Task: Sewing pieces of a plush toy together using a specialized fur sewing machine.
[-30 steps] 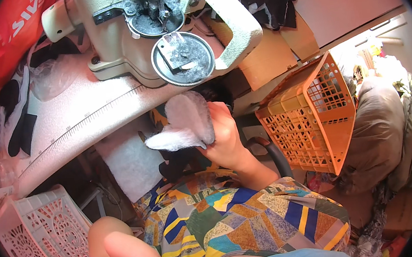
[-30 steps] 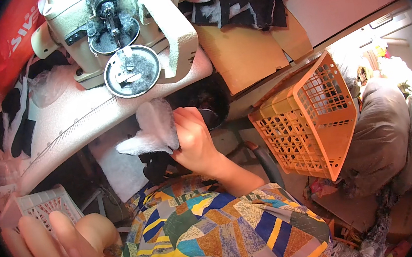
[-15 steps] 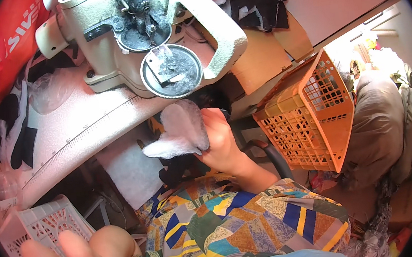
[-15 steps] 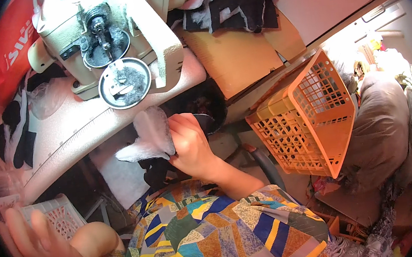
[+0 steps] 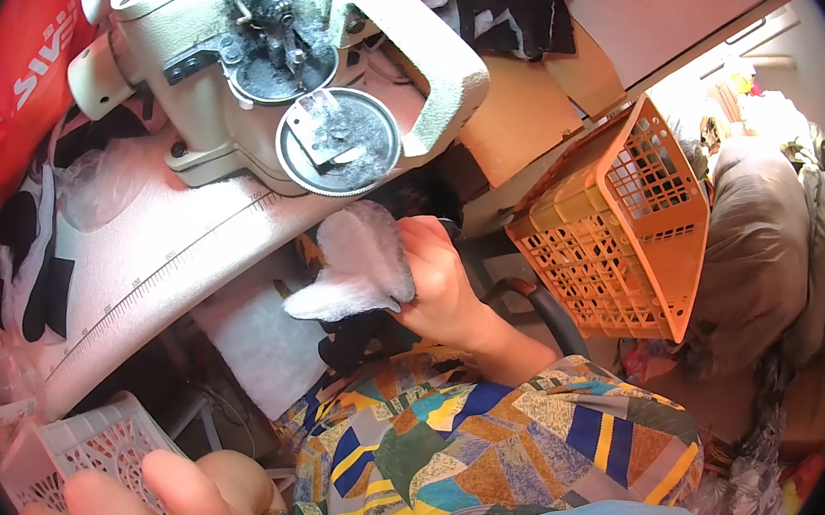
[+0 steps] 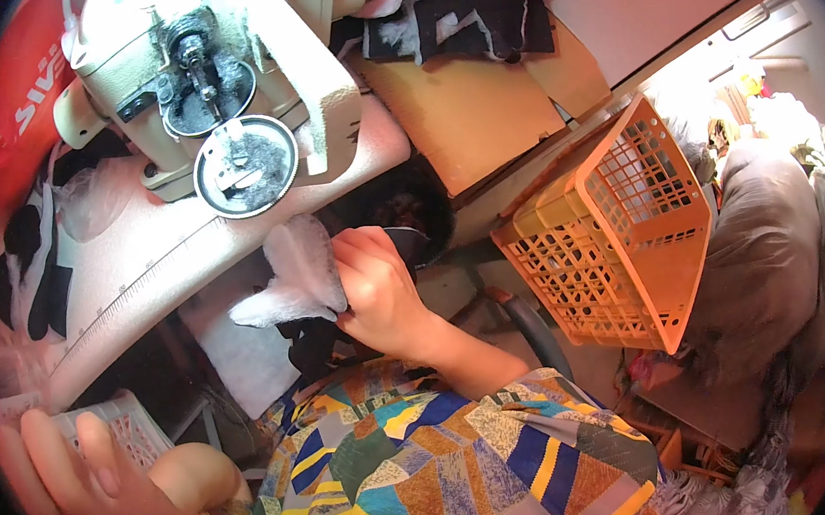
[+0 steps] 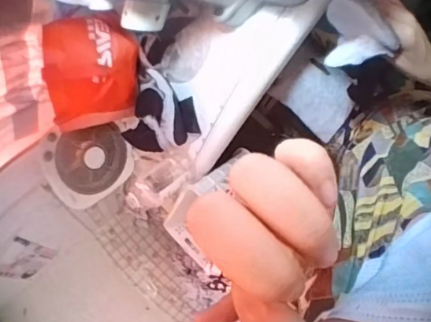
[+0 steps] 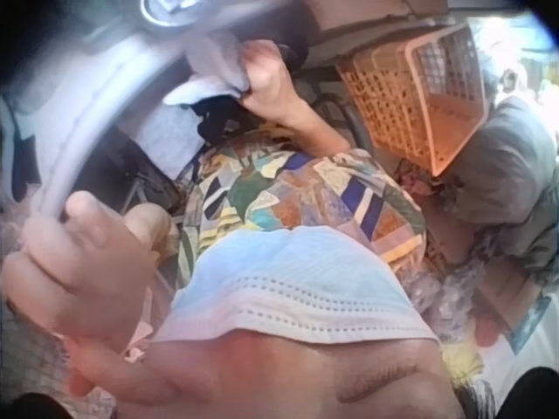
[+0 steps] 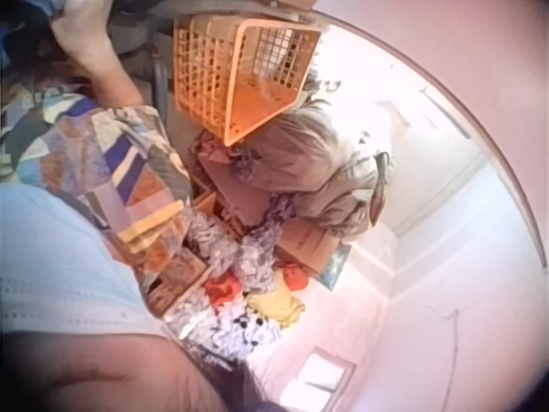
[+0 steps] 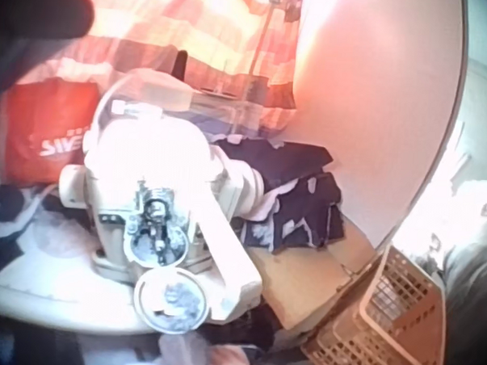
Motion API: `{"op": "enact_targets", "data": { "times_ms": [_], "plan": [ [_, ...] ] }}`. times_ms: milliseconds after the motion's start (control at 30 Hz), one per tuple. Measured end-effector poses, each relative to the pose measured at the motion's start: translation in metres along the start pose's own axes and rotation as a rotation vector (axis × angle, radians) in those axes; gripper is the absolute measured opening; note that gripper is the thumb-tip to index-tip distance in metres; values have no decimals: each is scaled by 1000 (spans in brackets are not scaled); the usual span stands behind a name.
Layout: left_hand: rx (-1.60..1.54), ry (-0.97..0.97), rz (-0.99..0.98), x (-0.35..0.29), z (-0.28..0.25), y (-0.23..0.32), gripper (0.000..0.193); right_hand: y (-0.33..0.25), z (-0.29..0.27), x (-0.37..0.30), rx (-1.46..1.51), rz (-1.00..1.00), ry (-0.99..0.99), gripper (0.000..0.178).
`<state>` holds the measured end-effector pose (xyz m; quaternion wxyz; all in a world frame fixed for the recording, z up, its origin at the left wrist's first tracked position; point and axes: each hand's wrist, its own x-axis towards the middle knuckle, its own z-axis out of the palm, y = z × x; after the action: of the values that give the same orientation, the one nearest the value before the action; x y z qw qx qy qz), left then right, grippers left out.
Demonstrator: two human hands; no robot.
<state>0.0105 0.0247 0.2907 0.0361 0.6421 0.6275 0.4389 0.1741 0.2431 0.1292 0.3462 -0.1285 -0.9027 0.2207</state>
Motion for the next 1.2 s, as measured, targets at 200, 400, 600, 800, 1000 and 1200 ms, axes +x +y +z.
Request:
{"op": "enact_targets", "data": {
  "times_ms": [200, 400, 600, 800, 1000, 1200],
  "plan": [
    [-430, -229, 139, 10, 17, -8, 13, -3, 1, 1, 23, -16, -25, 37],
    [-839, -453, 216, 24, 45, -17, 15, -4, -4, 3, -11, -4, -20, 31],
    [-1451, -351, 215, 21, 67, -24, 17, -2, -2, 4, -31, 7, -39, 31],
    [-1689, -247, 262, 26, 81, -25, 19, -4, 0, 4, -27, 16, -56, 34],
    [-1472, 405, 27, 14, 76, -23, 21, -17, -4, 16, 56, -20, -26, 30],
    [-682, 622, -331, -6, 136, -77, 33, -29, 1, 24, 406, 141, 12, 26]
  ]
}}
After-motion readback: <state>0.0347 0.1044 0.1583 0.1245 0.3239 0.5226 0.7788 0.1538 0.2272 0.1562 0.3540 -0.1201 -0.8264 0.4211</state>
